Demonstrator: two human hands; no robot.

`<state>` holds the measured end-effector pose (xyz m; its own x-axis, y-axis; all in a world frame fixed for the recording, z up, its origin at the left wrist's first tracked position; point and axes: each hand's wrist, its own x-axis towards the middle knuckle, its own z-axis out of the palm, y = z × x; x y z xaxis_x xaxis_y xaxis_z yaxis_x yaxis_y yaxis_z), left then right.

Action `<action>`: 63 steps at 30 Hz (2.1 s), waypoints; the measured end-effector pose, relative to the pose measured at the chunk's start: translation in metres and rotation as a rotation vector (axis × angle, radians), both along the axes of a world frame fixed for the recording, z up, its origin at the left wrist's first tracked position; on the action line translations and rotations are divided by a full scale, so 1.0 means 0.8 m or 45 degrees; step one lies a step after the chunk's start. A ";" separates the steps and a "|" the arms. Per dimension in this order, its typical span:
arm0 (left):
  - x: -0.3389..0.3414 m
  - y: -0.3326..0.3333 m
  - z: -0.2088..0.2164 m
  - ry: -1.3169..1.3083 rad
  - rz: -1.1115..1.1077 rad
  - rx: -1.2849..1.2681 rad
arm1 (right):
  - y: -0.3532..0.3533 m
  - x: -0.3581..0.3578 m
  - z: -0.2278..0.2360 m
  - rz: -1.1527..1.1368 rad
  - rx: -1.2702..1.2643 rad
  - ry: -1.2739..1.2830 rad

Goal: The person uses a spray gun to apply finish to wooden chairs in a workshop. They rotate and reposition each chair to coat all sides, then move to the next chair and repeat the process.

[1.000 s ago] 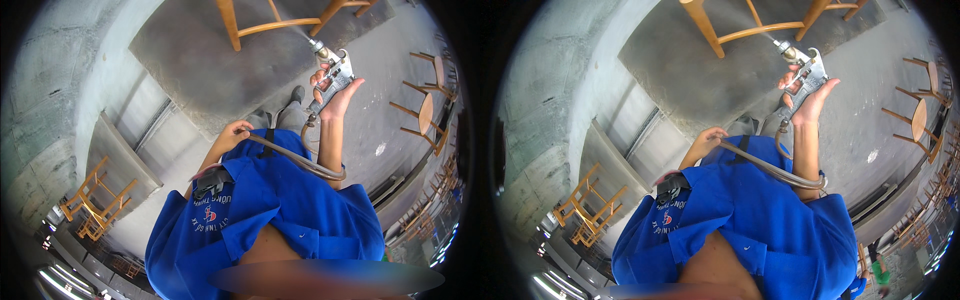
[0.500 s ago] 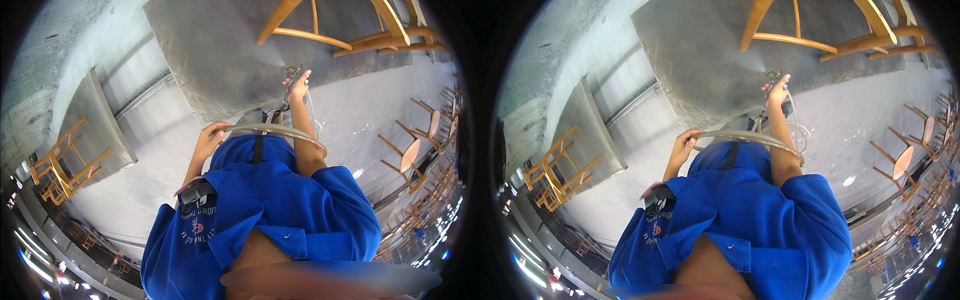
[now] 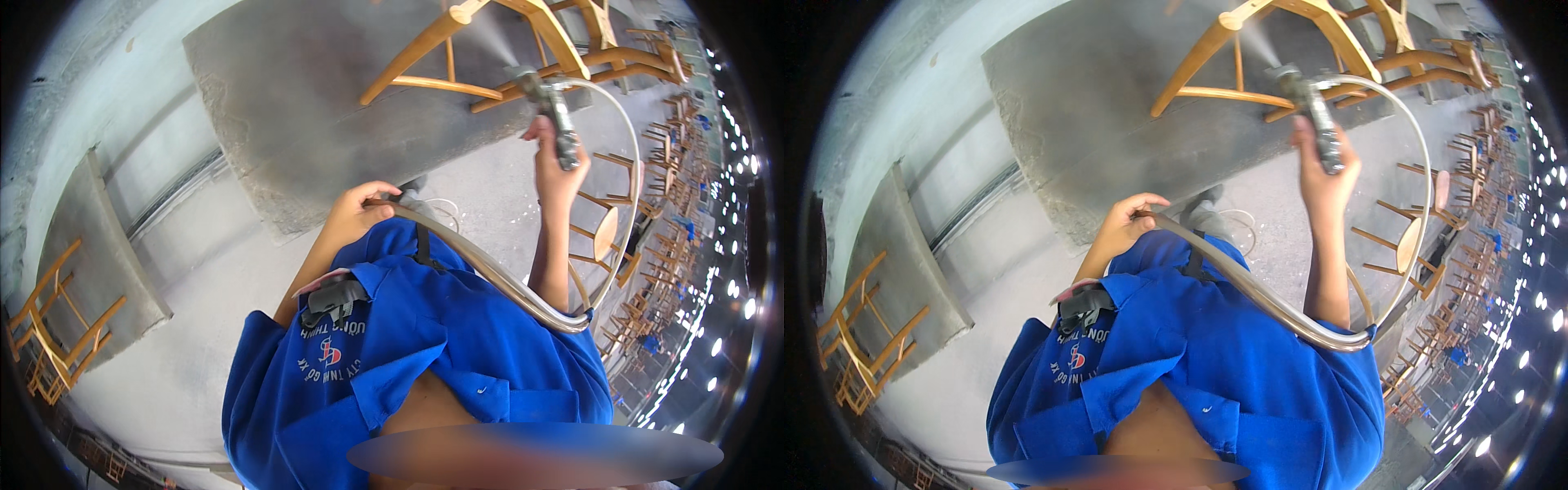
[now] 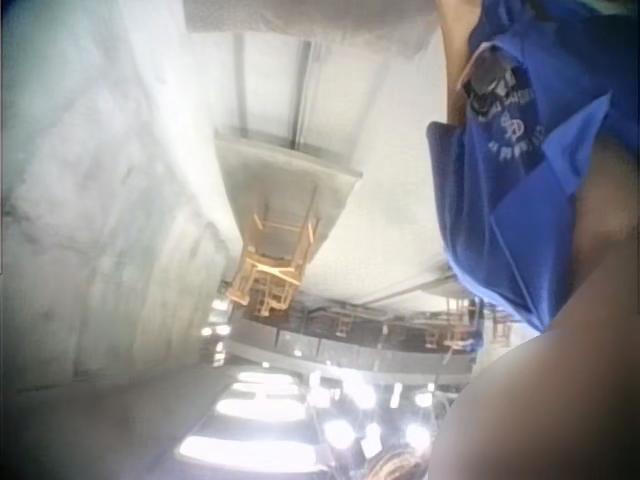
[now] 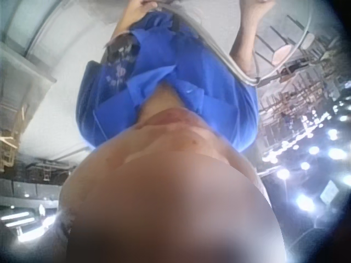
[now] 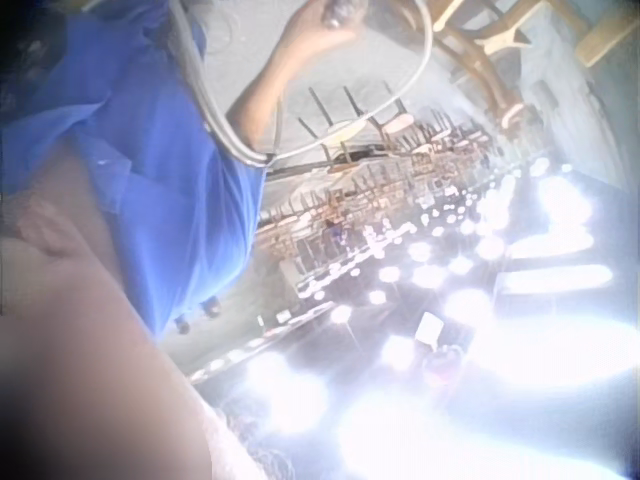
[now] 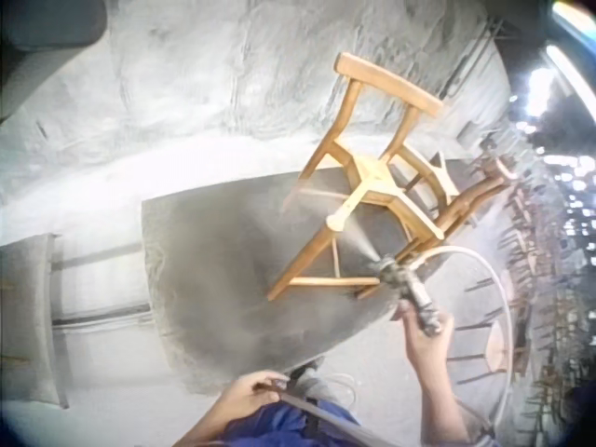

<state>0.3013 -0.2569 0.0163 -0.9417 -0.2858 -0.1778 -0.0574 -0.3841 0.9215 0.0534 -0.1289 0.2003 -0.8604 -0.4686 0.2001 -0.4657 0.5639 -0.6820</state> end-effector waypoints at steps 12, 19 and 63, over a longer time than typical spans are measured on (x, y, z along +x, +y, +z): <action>-0.025 -0.022 0.024 0.104 0.007 -0.042 | 0.004 -0.114 -0.007 -0.400 -0.588 -0.248; -0.037 -0.019 0.016 0.042 0.046 0.088 | 0.071 -0.147 -0.039 -0.569 -0.397 0.002; -0.051 0.031 0.086 -0.487 0.551 -0.057 | -0.113 -0.283 -0.294 -0.705 -0.944 -0.653</action>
